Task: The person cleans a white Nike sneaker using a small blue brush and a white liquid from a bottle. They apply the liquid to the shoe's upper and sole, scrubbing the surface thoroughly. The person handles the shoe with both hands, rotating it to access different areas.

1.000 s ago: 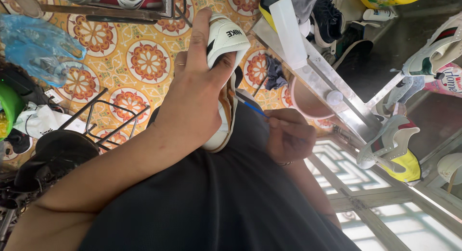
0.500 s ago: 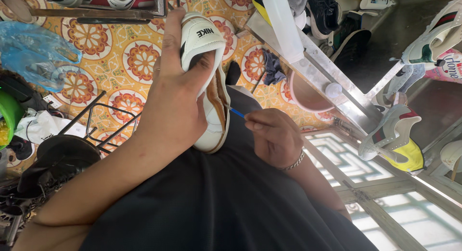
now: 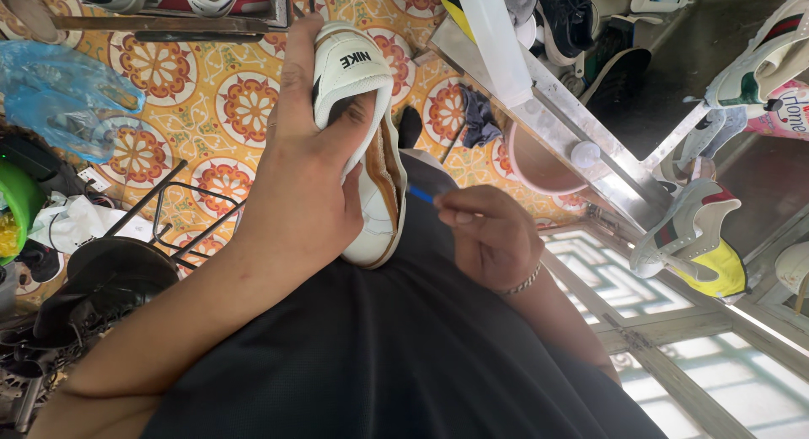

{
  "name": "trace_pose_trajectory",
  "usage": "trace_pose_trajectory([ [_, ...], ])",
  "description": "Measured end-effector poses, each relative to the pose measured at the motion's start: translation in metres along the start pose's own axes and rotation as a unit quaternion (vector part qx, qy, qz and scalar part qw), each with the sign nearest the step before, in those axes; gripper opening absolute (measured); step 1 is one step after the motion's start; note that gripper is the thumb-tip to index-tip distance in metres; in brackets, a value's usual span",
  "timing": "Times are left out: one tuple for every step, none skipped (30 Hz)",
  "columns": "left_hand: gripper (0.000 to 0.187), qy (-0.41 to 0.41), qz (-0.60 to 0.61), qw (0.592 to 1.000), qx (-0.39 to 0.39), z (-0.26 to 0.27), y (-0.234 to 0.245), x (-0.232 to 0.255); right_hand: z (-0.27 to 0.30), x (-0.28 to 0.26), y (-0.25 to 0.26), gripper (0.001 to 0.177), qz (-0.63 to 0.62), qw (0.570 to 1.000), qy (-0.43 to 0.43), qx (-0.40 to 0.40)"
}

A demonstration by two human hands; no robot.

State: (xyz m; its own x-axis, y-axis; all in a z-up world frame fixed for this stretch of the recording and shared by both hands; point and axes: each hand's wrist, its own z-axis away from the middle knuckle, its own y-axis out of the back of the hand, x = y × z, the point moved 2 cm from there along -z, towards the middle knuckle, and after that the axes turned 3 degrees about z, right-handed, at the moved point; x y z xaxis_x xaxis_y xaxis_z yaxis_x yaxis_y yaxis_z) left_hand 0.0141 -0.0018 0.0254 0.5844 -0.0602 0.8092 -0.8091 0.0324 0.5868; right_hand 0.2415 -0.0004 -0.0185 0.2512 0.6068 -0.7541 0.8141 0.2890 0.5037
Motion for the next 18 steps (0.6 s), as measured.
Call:
trace_pose_trajectory([
  [0.059, -0.003, 0.004, 1.000, 0.001, 0.000, 0.000, 0.001, -0.001, 0.000, -0.001, 0.032, 0.008, 1.000, 0.015, 0.010],
  [0.058, -0.006, 0.009, 1.000, 0.001, -0.001, 0.000, 0.001, -0.004, 0.002, -0.005, 0.031, 0.016, 0.999, 0.029, 0.020],
  [0.059, -0.007, 0.002, 1.000, 0.001, -0.001, 0.000, 0.002, -0.006, 0.003, -0.006, 0.031, 0.023, 0.998, 0.045, 0.030],
  [0.059, -0.008, -0.006, 1.000, 0.000, -0.001, 0.000, 0.003, -0.008, 0.003, -0.007, 0.032, 0.034, 0.997, 0.060, 0.019],
  [0.060, -0.009, -0.013, 1.000, 0.000, -0.001, 0.001, 0.003, -0.010, 0.003, -0.008, 0.034, 0.045, 0.996, 0.075, 0.008],
  [0.060, -0.007, -0.013, 1.000, 0.000, -0.001, 0.001, 0.003, -0.012, 0.002, -0.008, 0.035, 0.055, 0.994, 0.091, -0.002],
  [0.060, -0.004, -0.015, 1.000, 0.001, -0.001, 0.001, 0.003, -0.013, 0.000, -0.007, 0.034, 0.058, 0.994, 0.086, -0.020],
  [0.060, -0.001, -0.016, 1.000, 0.002, -0.002, 0.002, 0.002, -0.013, -0.003, -0.005, 0.034, 0.060, 0.994, 0.082, -0.039],
  [0.062, 0.002, -0.031, 0.999, 0.004, -0.001, 0.000, 0.003, -0.013, -0.006, -0.003, 0.033, 0.063, 0.993, 0.076, -0.058],
  [0.064, 0.004, -0.047, 0.999, 0.006, -0.002, -0.003, 0.003, -0.013, -0.007, -0.001, 0.033, 0.061, 0.994, 0.069, -0.057],
  [0.067, 0.007, -0.062, 0.998, 0.009, -0.002, -0.005, 0.003, -0.014, -0.007, 0.000, 0.034, 0.059, 0.995, 0.063, -0.056],
  [0.066, 0.003, -0.070, 0.997, 0.011, -0.001, -0.007, 0.004, -0.015, -0.007, 0.000, 0.034, 0.057, 0.995, 0.057, -0.054],
  [0.065, -0.001, -0.079, 0.997, 0.014, -0.001, -0.008, 0.006, -0.017, -0.007, 0.000, 0.033, 0.060, 0.995, 0.065, -0.054],
  [0.065, -0.006, -0.088, 0.996, 0.016, -0.001, -0.009, 0.007, -0.020, -0.005, 0.001, 0.032, 0.063, 0.994, 0.073, -0.053],
  [0.065, 0.005, -0.084, 0.996, 0.008, -0.001, -0.010, 0.007, -0.022, -0.004, 0.001, 0.032, 0.067, 0.993, 0.081, -0.053],
  [0.066, 0.015, -0.080, 0.997, 0.000, 0.000, -0.012, 0.007, -0.023, -0.004, 0.001, 0.033, 0.076, 0.991, 0.092, -0.060],
  [0.066, 0.026, -0.076, 0.997, -0.008, 0.001, -0.013, 0.007, -0.024, -0.004, 0.001, 0.034, 0.085, 0.989, 0.102, -0.067],
  [0.067, 0.027, -0.080, 0.996, -0.007, 0.001, -0.013, 0.007, -0.025, -0.004, 0.000, 0.035, 0.094, 0.986, 0.112, -0.074],
])
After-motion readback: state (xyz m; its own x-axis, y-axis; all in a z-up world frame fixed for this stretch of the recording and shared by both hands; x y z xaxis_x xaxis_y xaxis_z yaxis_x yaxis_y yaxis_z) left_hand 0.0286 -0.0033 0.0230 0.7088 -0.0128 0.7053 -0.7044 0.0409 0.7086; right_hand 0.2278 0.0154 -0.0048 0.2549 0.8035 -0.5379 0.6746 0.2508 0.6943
